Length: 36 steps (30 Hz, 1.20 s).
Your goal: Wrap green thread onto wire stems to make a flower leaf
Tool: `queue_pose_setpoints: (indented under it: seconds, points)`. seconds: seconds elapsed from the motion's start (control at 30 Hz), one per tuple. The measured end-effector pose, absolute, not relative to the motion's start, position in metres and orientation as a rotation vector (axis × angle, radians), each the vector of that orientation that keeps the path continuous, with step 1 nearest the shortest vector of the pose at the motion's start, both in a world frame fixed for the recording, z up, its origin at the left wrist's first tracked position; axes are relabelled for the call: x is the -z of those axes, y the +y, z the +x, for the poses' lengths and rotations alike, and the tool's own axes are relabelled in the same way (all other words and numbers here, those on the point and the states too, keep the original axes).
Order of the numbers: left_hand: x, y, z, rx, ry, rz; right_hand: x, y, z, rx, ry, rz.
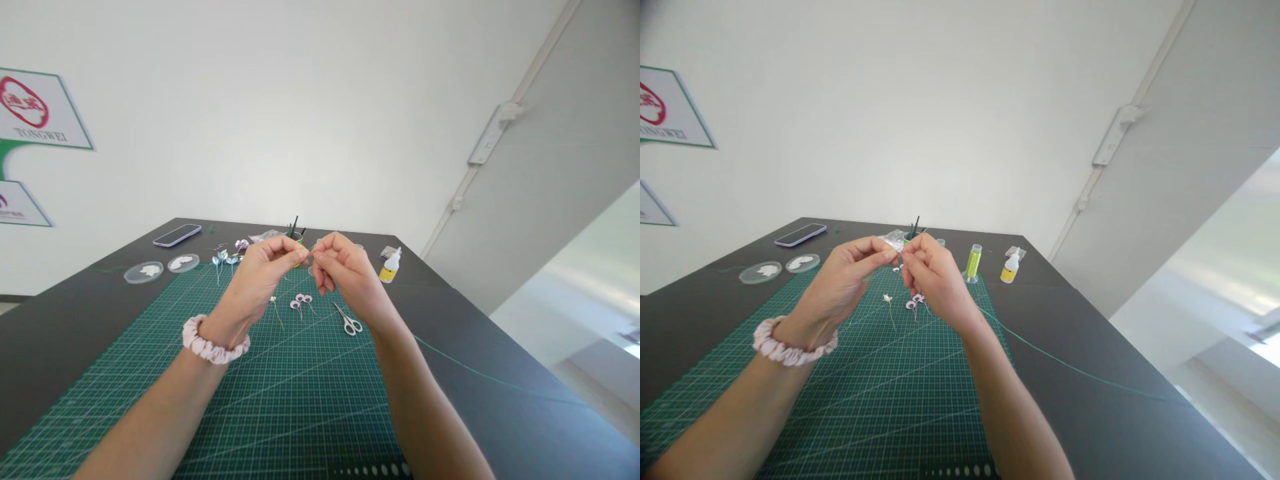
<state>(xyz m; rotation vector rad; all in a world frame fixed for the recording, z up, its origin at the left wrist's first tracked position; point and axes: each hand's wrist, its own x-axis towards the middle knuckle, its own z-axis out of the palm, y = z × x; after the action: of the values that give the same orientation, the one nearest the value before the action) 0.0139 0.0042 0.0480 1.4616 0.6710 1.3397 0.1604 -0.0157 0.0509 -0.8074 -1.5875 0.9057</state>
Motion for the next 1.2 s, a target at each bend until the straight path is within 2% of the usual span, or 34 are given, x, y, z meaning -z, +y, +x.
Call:
queue_pose_setpoints:
  seconds: [1.2]
  points:
    - [-0.0407, 0.0025, 0.0189, -1.572, 0.841, 1.643, -0.0521, -0.0168, 0.1575, -0.918, -1.55, -0.833]
